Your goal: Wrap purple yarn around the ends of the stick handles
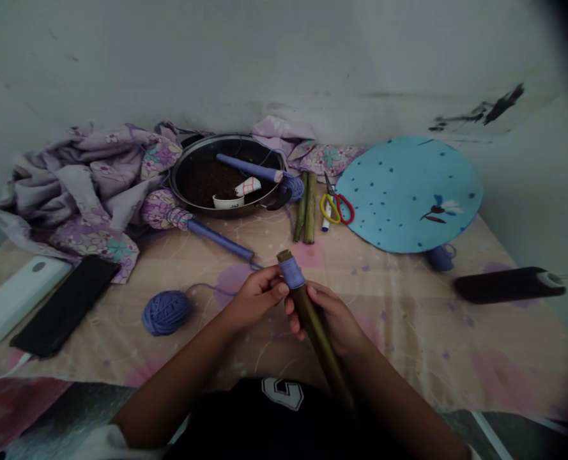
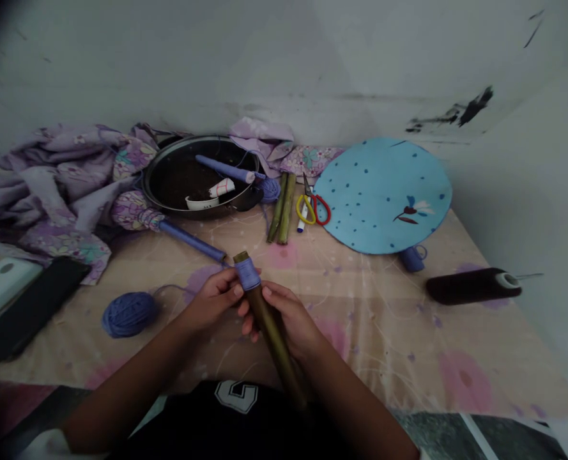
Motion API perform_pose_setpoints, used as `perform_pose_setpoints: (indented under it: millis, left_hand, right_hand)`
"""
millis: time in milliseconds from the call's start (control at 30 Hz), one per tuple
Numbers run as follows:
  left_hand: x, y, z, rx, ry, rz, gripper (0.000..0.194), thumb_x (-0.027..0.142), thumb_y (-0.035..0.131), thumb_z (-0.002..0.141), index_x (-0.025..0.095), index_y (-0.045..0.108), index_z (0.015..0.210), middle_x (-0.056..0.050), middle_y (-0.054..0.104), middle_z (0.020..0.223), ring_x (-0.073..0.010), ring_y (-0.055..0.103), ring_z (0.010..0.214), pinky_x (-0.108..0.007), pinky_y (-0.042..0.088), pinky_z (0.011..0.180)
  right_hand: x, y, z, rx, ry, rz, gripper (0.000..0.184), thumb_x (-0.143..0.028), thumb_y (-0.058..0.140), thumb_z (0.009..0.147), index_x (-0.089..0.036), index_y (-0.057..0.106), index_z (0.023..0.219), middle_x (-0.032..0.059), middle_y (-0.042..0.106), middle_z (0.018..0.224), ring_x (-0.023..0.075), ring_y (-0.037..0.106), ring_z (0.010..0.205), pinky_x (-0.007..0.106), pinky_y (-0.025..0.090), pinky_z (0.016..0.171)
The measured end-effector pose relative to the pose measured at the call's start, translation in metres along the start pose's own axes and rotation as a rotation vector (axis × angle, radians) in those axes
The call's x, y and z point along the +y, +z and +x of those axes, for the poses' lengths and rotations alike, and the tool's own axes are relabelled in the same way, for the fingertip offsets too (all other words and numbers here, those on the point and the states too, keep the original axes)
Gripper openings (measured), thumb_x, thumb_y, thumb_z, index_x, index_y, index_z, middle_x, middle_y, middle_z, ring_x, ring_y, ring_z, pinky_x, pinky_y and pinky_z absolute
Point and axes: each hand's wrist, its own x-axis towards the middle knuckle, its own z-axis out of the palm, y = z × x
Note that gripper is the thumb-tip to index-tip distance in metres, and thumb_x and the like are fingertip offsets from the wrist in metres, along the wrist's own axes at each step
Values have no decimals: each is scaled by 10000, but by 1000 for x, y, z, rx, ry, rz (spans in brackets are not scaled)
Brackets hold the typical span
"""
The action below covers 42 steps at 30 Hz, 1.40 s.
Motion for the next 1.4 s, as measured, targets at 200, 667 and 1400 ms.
perform_pose_setpoints:
  millis: [200,667,1400]
  left_hand:
    - [9,-1,2,110,35,144,326,401,651,782,116,579,922,0,600,653,-109,607,553,-209,460,535]
    - [11,-2,0,78,-21,82,349,433,675,750,142,526,870,11,581,624,-108,575,475,-223,434,481]
    - [20,-5,1,-35,-40,107,300,384,658,779,132,538,890,12,576,617,-118,592,497,-235,454,496]
  right_hand:
    - [3,0,0,125,-82,-140,324,-393,695,746,-180,565,953,-3,620,712,95,580,507,168,486,386]
    - [5,-2,-1,105,-20,-72,272,-394,642,812,-125,668,841,55,675,768,116,648,586,184,534,471]
    - [1,-3,-2,44,50,-60,243,-371,634,823,-136,634,888,60,685,778,131,666,587,194,536,451]
